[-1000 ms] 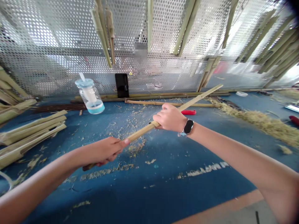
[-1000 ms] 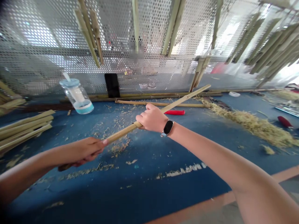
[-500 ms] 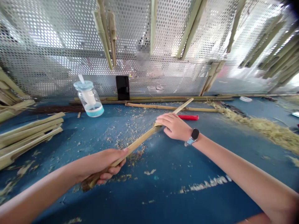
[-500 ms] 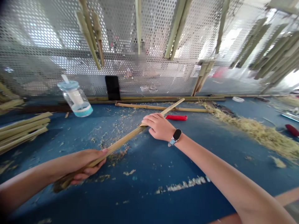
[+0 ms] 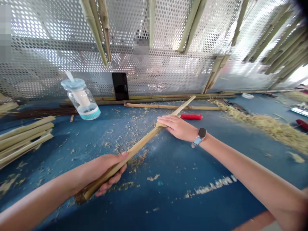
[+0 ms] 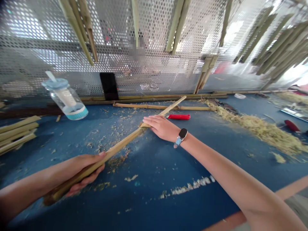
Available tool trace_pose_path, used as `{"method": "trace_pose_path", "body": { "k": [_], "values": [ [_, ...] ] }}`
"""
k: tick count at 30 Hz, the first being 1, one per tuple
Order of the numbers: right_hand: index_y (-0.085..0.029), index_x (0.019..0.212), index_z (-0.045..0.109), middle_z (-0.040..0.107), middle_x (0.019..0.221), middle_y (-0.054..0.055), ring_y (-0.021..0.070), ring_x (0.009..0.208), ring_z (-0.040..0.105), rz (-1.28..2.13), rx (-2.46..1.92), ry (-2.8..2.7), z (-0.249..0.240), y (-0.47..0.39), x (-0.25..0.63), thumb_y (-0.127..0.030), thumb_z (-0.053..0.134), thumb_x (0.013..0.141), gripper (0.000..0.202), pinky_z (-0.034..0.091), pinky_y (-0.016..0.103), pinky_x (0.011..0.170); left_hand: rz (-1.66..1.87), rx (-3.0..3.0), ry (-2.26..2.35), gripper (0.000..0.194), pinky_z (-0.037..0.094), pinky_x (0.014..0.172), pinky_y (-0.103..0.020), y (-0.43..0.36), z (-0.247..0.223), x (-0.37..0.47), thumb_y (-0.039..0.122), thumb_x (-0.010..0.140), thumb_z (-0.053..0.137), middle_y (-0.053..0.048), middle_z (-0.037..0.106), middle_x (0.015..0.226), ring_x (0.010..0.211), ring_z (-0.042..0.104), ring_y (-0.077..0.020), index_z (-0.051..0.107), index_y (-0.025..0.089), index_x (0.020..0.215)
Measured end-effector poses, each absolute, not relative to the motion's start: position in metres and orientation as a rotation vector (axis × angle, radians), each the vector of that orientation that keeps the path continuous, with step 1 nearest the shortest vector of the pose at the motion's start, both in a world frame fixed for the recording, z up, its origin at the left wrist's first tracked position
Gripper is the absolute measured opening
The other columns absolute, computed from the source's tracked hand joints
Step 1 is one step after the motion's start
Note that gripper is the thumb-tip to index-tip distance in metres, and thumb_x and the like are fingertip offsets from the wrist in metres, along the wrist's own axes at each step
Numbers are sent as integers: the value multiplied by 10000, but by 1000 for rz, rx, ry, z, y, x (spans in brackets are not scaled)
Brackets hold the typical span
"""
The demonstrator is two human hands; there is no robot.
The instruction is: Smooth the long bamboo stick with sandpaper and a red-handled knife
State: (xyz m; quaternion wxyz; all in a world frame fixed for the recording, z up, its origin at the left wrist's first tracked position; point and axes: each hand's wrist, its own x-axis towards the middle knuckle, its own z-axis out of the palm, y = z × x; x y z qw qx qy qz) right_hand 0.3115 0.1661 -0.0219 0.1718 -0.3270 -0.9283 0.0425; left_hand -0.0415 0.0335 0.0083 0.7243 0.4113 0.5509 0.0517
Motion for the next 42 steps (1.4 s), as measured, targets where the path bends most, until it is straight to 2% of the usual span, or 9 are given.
{"method": "trace_pose_path", "body": {
  "k": [4,9,13,17,25,32,36,39,42],
  "values": [
    [-319,1518,565,514,1599,7,224,1507,447,384,-917,-2677,-10,158,312,-158,453,1055,503,399,515,1253,206,968,1241,578,377,309,-174,30,8,-38,811,794,617,75,532,471,333,392,-71,566,236,781],
    [-291,1569,491,461,1633,14,179,1557,350,464,-709,-2601,-20,120,274,-68,419,1029,589,320,519,1292,285,1031,1227,432,459,368,-177,26,5,-33,639,887,618,38,697,605,384,543,-82,557,215,839],
    [-314,1544,522,502,1606,-10,147,1536,386,442,-671,-2557,-29,136,281,8,383,986,658,298,507,1304,267,1027,1239,511,453,324,-212,26,-6,-32,693,831,607,34,709,587,314,560,-121,584,204,981],
    [-330,1442,634,542,1571,15,206,1505,446,380,-957,-2425,-31,166,308,-80,459,1017,524,311,579,1283,268,1007,1254,609,395,279,-188,24,-9,-33,771,794,577,62,655,534,290,545,-118,603,199,1000],
    [-269,1586,460,466,1638,21,108,1570,295,507,-455,-2608,-30,104,250,-12,378,1006,640,281,444,1310,298,1018,1260,529,587,472,-280,24,-9,-39,729,765,670,-8,789,803,479,693,-155,568,229,905],
    [-330,1421,645,614,1516,30,199,1474,495,385,-886,-2490,-26,166,309,-125,479,1037,466,286,581,1287,318,1067,1244,488,500,410,-219,22,-5,-34,668,796,712,-6,784,805,425,644,-111,575,223,944],
    [-329,1479,586,618,1516,26,168,1481,481,421,-631,-2525,-26,139,284,-120,492,1035,500,300,550,1286,289,1056,1237,492,517,435,-214,21,3,-32,653,786,752,-24,798,861,434,644,-96,569,213,905],
    [-204,1545,516,566,1566,85,149,1543,378,459,-337,-2584,-28,110,254,-56,443,1016,554,301,483,1294,246,1085,1243,522,539,457,-250,22,4,-33,671,762,761,-33,806,904,456,664,-121,547,229,939],
    [-243,1537,526,577,1559,51,139,1531,397,465,-324,-2580,-29,118,260,-23,430,994,593,314,486,1288,227,1134,1210,490,418,403,-214,23,1,-36,656,819,704,-32,811,913,401,618,-92,507,241,990]
  ]
}}
